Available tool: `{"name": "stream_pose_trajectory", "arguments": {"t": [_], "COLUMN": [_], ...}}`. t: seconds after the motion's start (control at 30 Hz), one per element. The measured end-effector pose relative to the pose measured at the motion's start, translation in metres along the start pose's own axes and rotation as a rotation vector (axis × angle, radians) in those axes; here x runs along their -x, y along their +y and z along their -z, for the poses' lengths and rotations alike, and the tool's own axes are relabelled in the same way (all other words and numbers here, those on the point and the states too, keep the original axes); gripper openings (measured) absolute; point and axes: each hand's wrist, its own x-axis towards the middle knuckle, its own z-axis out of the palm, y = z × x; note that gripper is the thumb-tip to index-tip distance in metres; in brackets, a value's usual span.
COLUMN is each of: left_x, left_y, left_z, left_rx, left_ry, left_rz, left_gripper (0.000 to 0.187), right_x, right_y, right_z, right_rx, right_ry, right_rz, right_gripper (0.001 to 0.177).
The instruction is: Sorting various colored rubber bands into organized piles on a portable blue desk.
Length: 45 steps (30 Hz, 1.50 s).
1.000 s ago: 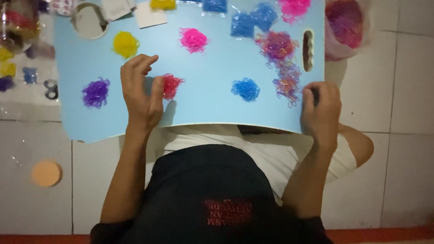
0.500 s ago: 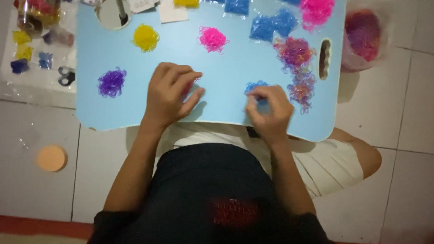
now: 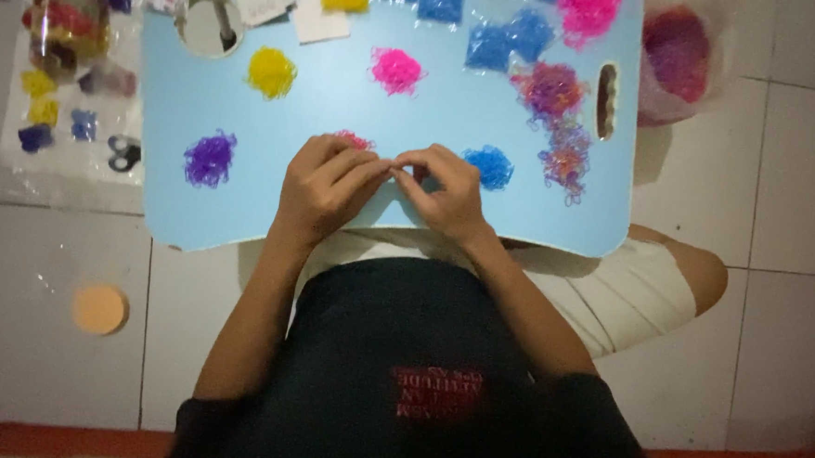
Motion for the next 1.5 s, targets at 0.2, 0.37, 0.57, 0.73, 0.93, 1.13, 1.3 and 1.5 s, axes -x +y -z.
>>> {"name": "stream_pose_trajectory", "arguments": {"t": [0.2,0.37,0.57,0.73,0.93,1.13,1.3,1.5], "left_x": [0.013,0.011,0.004,0.001,0.007,0.013,0.009,0.017], "left_y": [-0.011,-0.008,-0.004,0.001,-0.006,-0.010,-0.006,-0.007], "left_z": [-0.007,-0.003,0.001,0.003,-0.003,-0.008,-0.005,-0.014], "left_rx": [-0.141,-0.266,-0.313,-0.340,-0.307,-0.310,-0.230,-0.200], "left_ry": [0.046,0.011,-0.002,-0.023,0.006,0.054,0.045,0.065], "left_rz": [0.146,0.310,0.369,0.404,0.401,0.378,0.369,0.167], "left_gripper": [0.007,0.005,0.006,0.006,0.003,0.007,0.010,0.030], "right_x": [-0.002,-0.014,-0.006,0.002,0.006,0.000,-0.006,0.008], "right_y": [-0.002,-0.020,0.012,0.020,0.028,0.013,-0.003,0.003], "right_z": [-0.003,0.040,0.104,0.116,0.120,0.112,0.101,0.069], "right_rx": [0.107,0.401,0.948,1.072,1.115,1.312,1.001,0.707], "right_ry": [0.130,0.215,0.270,0.223,0.163,0.064,0.083,0.103], "right_rz": [0.053,0.051,-0.018,-0.087,-0.058,-0.036,-0.136,0.111], "right_gripper": [0.013,0.015,0.018,0.018,0.012,0.009,0.012,0.021]}}
